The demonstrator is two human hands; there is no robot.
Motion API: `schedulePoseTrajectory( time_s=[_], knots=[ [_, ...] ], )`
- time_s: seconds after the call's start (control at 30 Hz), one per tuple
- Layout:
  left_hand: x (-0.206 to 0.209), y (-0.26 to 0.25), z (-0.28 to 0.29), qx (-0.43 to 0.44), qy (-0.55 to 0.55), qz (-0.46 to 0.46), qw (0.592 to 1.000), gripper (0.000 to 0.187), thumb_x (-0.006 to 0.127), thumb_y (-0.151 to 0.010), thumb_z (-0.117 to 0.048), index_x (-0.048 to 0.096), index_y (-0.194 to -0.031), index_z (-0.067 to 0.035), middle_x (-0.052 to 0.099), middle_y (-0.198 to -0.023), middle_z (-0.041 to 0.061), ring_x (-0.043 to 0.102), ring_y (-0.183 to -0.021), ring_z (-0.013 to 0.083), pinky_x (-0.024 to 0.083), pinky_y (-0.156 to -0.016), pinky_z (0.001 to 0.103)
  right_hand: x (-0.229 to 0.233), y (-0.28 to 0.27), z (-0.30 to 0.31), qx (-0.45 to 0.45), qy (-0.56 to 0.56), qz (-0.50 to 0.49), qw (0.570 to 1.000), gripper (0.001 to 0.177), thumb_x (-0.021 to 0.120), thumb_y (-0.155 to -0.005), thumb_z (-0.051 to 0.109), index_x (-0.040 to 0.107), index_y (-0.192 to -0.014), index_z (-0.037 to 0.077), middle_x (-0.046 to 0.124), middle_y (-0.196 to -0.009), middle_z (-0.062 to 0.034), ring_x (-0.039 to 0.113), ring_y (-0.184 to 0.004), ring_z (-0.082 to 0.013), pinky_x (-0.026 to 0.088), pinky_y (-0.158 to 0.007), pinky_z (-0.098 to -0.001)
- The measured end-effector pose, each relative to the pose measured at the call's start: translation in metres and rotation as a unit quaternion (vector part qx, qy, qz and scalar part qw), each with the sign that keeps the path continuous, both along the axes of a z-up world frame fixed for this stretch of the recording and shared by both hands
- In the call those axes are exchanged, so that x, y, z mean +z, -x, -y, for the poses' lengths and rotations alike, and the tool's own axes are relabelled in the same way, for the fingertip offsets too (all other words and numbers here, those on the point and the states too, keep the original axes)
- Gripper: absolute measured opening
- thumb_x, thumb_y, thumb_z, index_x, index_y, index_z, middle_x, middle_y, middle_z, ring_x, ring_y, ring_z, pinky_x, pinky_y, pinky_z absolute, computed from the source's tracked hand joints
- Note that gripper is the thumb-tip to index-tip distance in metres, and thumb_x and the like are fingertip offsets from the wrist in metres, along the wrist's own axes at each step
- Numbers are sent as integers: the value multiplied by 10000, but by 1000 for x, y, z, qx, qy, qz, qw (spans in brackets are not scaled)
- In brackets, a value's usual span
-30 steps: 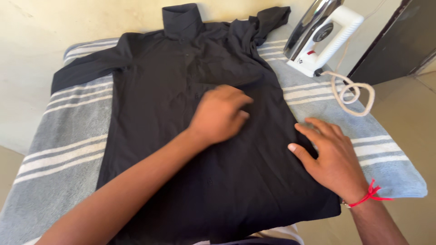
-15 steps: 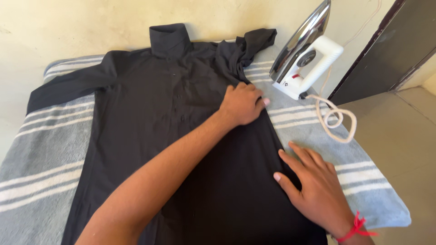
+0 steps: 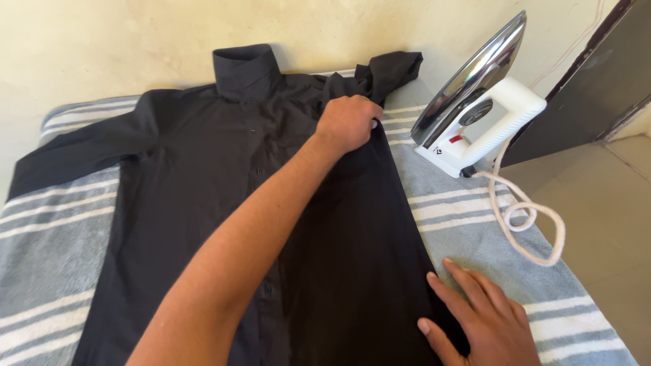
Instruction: The person irons a black long-sleeved shirt laid out on a striped towel. They use a white electric iron to smooth the fabric, focusing on the front placket, collar, and chest pocket area. The person frequently adjusts the shirt with their hands to ensure it is flat before applying the iron.
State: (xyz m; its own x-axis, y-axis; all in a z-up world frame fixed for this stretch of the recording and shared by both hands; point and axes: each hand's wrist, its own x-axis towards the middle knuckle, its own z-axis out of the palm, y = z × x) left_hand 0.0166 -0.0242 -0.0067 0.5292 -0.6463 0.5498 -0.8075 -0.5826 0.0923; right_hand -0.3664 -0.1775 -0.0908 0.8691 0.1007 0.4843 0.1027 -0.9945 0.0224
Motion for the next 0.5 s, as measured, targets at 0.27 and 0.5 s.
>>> schedulePoseTrajectory(
  time_s=[0.27, 0.5],
  knots=[
    [-29, -2, 15, 5, 23, 13, 1000, 97, 684, -865, -122, 747, -937, -136, 739, -919, 123, 729, -821, 338, 571, -691, 480, -43, 1, 27, -2, 40, 8, 999, 707, 541, -873, 767, 564, -1428, 329, 468, -1575, -15, 423, -1432, -224, 342, -1111, -492],
    [-9, 19, -2, -3, 85, -66, 994, 218, 675, -923, -176, 663, -1123, -90, 738, -906, 145, 716, -862, 371, 548, -722, 524, 1, -25, 19, 62, 8, -26, 998, 769, 639, -792, 817, 662, -1328, 266, 553, -1509, -60, 528, -1373, -270, 413, -1075, -419]
  ],
)
